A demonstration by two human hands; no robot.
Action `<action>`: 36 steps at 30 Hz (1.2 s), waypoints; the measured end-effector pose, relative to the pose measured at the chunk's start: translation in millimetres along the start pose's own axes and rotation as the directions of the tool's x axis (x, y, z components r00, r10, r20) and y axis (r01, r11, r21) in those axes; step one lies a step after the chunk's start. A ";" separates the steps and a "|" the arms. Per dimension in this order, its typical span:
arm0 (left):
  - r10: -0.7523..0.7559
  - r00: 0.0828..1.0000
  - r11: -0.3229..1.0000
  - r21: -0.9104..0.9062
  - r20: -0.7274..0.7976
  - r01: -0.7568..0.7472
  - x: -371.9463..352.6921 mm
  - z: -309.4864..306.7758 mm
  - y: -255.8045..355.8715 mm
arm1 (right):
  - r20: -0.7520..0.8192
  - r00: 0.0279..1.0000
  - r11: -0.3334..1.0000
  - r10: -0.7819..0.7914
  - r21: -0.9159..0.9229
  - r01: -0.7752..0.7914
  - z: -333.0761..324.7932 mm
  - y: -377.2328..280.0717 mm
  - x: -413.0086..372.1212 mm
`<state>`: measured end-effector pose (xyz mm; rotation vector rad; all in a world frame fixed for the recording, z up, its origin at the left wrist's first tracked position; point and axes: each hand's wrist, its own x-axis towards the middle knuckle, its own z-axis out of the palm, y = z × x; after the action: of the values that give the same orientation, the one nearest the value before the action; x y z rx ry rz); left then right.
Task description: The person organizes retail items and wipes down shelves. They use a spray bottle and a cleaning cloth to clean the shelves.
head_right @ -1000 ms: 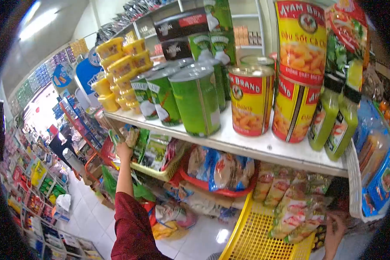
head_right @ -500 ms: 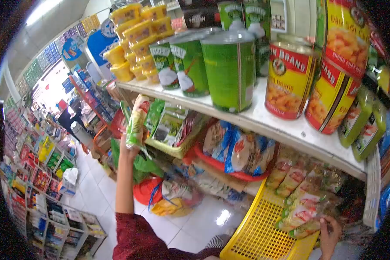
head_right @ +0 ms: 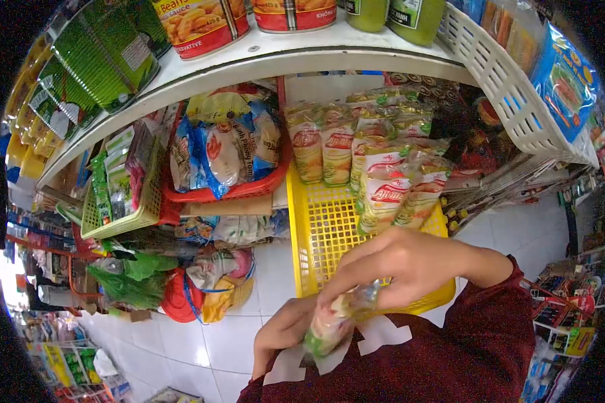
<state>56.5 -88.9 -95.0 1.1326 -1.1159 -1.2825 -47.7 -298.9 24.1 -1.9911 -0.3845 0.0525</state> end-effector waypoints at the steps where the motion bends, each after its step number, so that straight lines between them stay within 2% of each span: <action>1: 0.005 0.997 0.994 0.109 -0.075 0.003 -0.6 -0.7 10.0 | -0.027 1.000 0.999 -0.003 -0.050 0.002 -4.1 -2.9 -0.7; 2: 0.017 0.989 0.976 0.218 -0.149 0.017 -1.4 -3.1 15.7 | -0.054 0.999 0.995 -0.009 -0.100 0.004 -7.8 -3.6 -0.2; 3: 0.071 0.974 0.978 0.209 -0.213 -0.026 -1.6 -6.9 15.4 | -0.105 0.994 0.987 -0.027 -0.160 0.010 -12.1 -1.4 1.0; 6: 0.135 0.866 0.950 0.311 -0.482 0.025 0.6 -7.3 13.6 | -0.239 0.971 0.958 -0.002 -0.278 -0.066 -15.9 6.5 10.3; 7: 0.128 0.859 0.948 0.315 -0.496 0.040 0.2 -7.4 12.4 | -0.310 0.948 0.930 -0.065 -0.364 -0.055 -17.4 17.1 16.2; 10: 0.105 0.843 0.940 0.329 -0.527 0.089 -1.6 -6.8 8.4 | -0.185 0.979 0.796 0.091 -0.576 -0.183 -37.8 31.3 48.1; 12: 0.060 0.847 0.950 0.290 -0.528 0.113 -2.5 -6.1 5.7 | -0.123 0.977 0.735 0.173 -0.644 -0.211 -47.6 54.0 69.0; 14: 0.064 0.837 0.948 0.296 -0.543 0.120 -2.3 -6.0 2.6 | -0.111 0.968 0.780 0.227 -0.574 -0.249 -56.7 88.1 83.7; 17: 0.102 0.807 0.930 0.343 -0.581 0.129 -3.3 -6.2 -3.6 | -0.260 0.911 0.562 0.321 -0.722 -0.404 -66.7 109.5 95.7; 20: 0.058 0.803 0.933 0.319 -0.593 0.168 -7.0 -6.5 -12.4 | -0.220 0.944 0.088 0.244 -0.965 -0.247 -78.3 129.2 95.9; 22: 0.016 0.814 0.936 0.296 -0.580 0.193 -10.6 -8.3 -17.8 | -0.212 0.944 0.101 0.252 -0.965 -0.243 -82.7 143.0 97.5; 23: 0.006 0.840 0.914 0.343 -0.543 0.215 -13.0 -8.6 -20.9 | -0.214 0.942 0.106 0.257 -0.963 -0.247 -81.9 141.3 98.1; 25: -0.008 0.886 0.863 0.445 -0.464 0.240 -16.7 -10.3 -26.2 | -0.208 0.972 0.233 0.111 -0.945 -0.228 -81.2 128.3 91.9; 26: -0.066 0.892 0.900 0.360 -0.448 0.247 -17.6 -10.0 -27.0 | -0.209 0.977 0.289 0.035 -0.934 -0.210 -79.8 113.4 88.9; 28: -0.172 0.906 0.948 0.186 -0.387 0.260 -17.6 -8.8 -29.1 | -0.251 0.940 0.469 -0.231 -0.875 -0.118 -76.8 86.7 73.5; 29: -0.206 0.929 0.933 0.224 -0.306 0.281 -18.5 -9.9 -36.5 | -0.309 0.927 0.556 -0.213 -0.819 -0.145 -73.0 62.0 59.1; 30: -0.244 0.929 0.943 0.155 -0.279 0.294 -15.3 -9.2 -32.7 | -0.366 0.911 0.639 -0.189 -0.750 -0.169 -68.4 37.8 41.4; 32: -0.327 0.919 0.941 0.012 -0.222 0.337 -11.9 -5.4 -22.5 | -0.497 0.821 0.732 -0.282 -0.665 -0.151 -59.9 18.1 1.2; 33: -0.250 0.953 0.950 0.148 -0.169 0.275 -10.8 -6.7 -27.5 | -0.563 0.763 0.767 -0.316 -0.626 -0.144 -54.8 13.9 -21.2; 35: -0.340 0.922 0.927 0.099 -0.188 0.362 -11.2 -5.6 -27.5 | -0.760 0.581 0.813 -0.293 -0.518 -0.267 -40.4 20.2 -72.1; 36: -0.382 0.903 0.912 0.075 -0.199 0.402 -10.7 -3.9 -26.4 | -0.861 0.444 0.835 -0.248 -0.422 -0.353 -30.1 26.4 -95.1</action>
<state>57.3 -77.7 -121.5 1.5881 -0.8586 -1.3992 -125.1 -363.2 1.3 -2.2502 0.4591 -1.2120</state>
